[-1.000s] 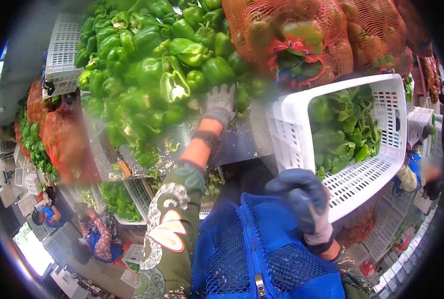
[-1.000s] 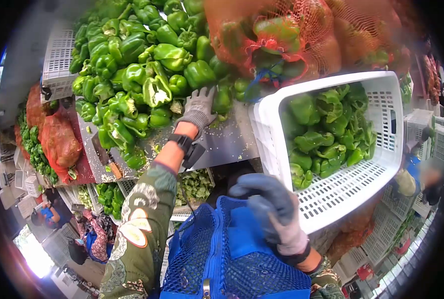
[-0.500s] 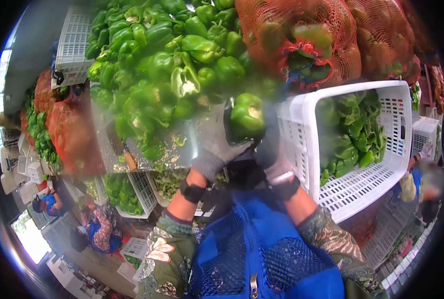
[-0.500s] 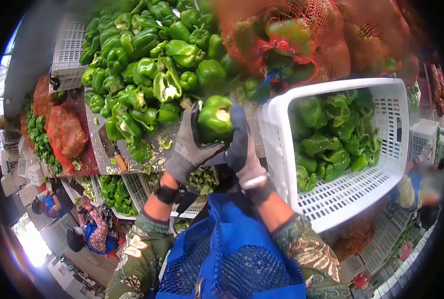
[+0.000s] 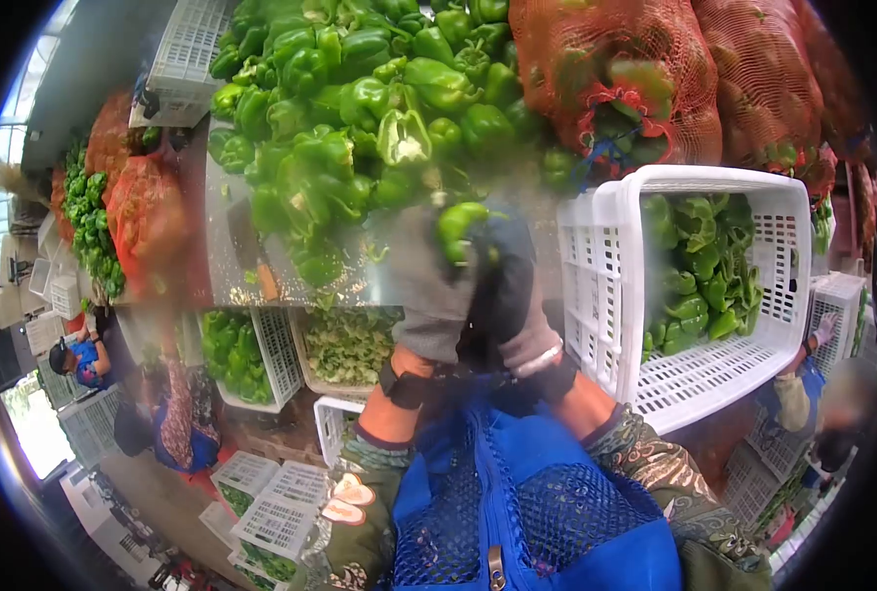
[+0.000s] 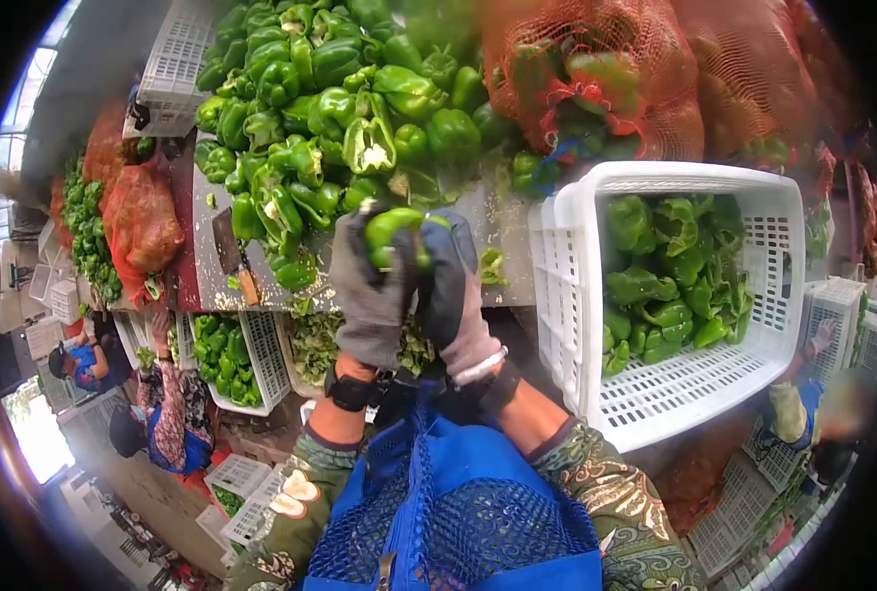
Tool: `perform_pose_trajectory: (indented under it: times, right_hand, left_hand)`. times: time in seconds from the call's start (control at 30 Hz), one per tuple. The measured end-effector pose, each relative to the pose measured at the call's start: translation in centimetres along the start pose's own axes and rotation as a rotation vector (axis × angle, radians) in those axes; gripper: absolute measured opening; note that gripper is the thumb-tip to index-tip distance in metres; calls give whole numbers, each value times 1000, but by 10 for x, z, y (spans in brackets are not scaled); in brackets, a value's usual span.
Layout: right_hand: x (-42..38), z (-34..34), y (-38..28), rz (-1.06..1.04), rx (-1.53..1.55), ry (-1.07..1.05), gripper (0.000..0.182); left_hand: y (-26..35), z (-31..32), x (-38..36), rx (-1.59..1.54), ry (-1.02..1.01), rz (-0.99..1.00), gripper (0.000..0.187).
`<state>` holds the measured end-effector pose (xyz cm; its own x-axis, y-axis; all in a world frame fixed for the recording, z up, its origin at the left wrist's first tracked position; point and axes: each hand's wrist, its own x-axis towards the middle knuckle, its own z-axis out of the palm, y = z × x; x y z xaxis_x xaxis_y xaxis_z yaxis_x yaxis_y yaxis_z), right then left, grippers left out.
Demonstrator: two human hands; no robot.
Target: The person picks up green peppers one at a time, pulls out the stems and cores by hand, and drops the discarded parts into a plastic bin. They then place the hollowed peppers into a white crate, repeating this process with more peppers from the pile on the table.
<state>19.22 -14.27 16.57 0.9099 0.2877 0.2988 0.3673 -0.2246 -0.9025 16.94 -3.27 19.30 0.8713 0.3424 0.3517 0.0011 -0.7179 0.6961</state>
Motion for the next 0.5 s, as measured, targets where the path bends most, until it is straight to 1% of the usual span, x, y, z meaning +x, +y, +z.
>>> perform_pose_trajectory:
  times: [0.07, 0.1, 0.13, 0.17, 0.2, 0.23, 0.27, 0.3, 0.33, 0.37, 0.43, 0.47, 0.5]
  right_hand:
    - [8, -1, -2, -34, 22, 30, 20]
    - [8, -1, -6, -39, 35, 41, 19]
    - [12, -1, -10, -56, 49, 59, 17]
    - [16, -1, -18, 228, 399, 81, 17]
    - [21, -6, -24, 270, 484, 61, 17]
    - [28, -14, -28, 308, 566, 36, 18]
    - [32, -23, -30, 352, 647, 14, 18]
    - [38, -29, -28, 278, 580, -58, 18]
    - [36, -28, -28, 158, 496, -37, 18]
    - [35, -24, -30, 32, 415, -22, 18]
    - [36, -18, -40, -22, 377, 24, 17]
    - [36, -15, -45, -48, 358, 47, 17]
    - [35, -11, -45, -64, 333, 55, 16]
  left_hand:
    - [5, -6, 8, -280, 10, -276, 43]
    - [13, -9, 11, -275, 31, -253, 39]
    - [14, -11, 12, -403, -25, -302, 40]
    - [14, -14, 15, -530, -79, -345, 42]
    - [15, -16, 15, -659, -136, -392, 44]
    - [2, -17, 11, -692, -191, -265, 59]
    - [2, -22, 7, -703, -227, -181, 72]
    - [2, -20, 5, -704, -177, -132, 70]
    - [2, -19, 0, -703, -124, -90, 67]
    - [1, -22, -2, -629, -104, -131, 67]
    - [0, -27, 0, -486, -58, -200, 68]
    - [-22, -15, -7, -368, -12, -177, 67]
    - [-60, 6, -17, -249, 37, -152, 67]
